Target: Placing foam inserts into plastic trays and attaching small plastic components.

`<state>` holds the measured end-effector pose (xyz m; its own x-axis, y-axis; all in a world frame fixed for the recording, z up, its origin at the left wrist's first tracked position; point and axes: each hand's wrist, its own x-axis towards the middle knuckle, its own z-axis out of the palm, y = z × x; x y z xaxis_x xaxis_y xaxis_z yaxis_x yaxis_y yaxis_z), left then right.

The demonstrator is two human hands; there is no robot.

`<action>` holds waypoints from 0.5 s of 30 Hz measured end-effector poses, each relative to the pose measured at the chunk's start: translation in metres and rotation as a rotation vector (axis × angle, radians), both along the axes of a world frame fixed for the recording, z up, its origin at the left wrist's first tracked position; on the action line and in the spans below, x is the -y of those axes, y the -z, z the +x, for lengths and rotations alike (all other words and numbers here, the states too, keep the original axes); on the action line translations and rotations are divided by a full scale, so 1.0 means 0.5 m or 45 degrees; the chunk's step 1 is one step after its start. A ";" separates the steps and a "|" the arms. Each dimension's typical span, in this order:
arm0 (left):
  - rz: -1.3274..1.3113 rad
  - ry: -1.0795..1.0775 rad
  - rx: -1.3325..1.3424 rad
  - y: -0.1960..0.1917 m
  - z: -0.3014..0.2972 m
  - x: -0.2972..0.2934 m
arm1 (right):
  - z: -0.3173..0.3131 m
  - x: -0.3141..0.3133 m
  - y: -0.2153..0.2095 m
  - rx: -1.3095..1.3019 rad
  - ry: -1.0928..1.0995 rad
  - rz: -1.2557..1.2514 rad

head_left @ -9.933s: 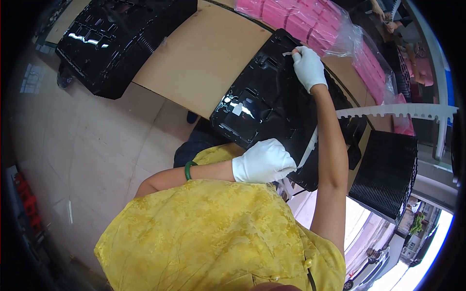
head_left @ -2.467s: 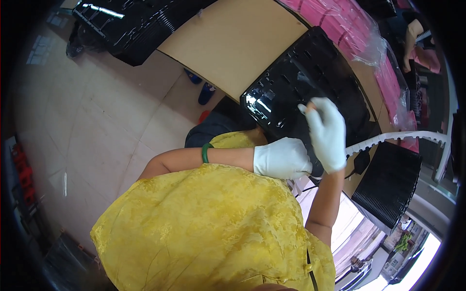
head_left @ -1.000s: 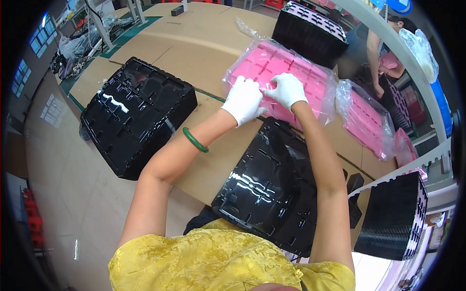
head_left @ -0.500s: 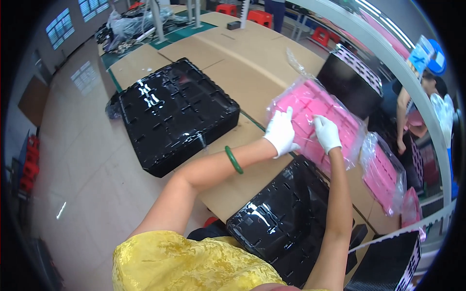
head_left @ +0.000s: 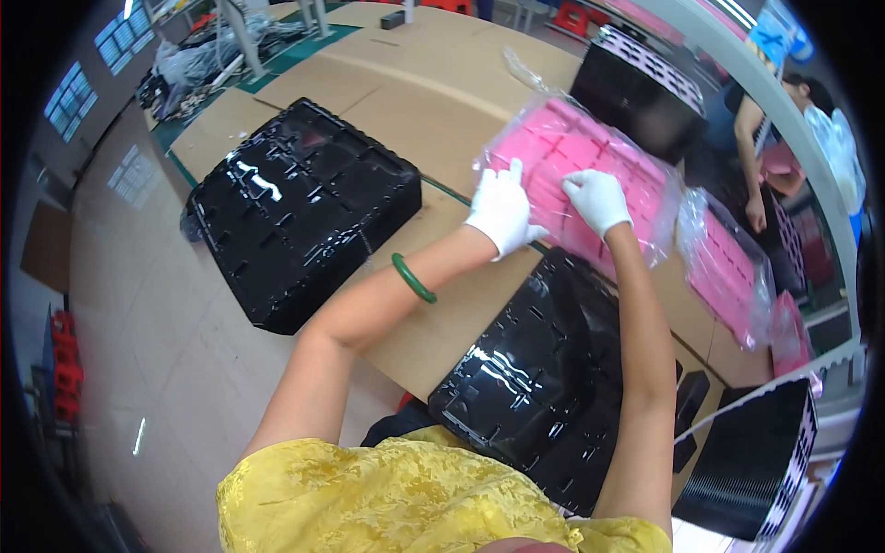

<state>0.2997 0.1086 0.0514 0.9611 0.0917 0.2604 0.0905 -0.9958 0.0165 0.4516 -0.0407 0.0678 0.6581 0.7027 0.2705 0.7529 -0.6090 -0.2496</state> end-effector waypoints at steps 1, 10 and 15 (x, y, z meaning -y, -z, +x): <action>-0.006 0.021 -0.008 0.003 0.000 -0.002 | -0.009 -0.005 -0.012 -0.041 0.060 0.001; -0.041 0.106 0.119 -0.011 0.015 0.007 | 0.107 0.040 -0.085 -0.009 0.264 0.573; -0.955 0.163 0.288 -0.084 -0.016 0.015 | -0.036 0.091 -0.233 0.059 0.171 0.690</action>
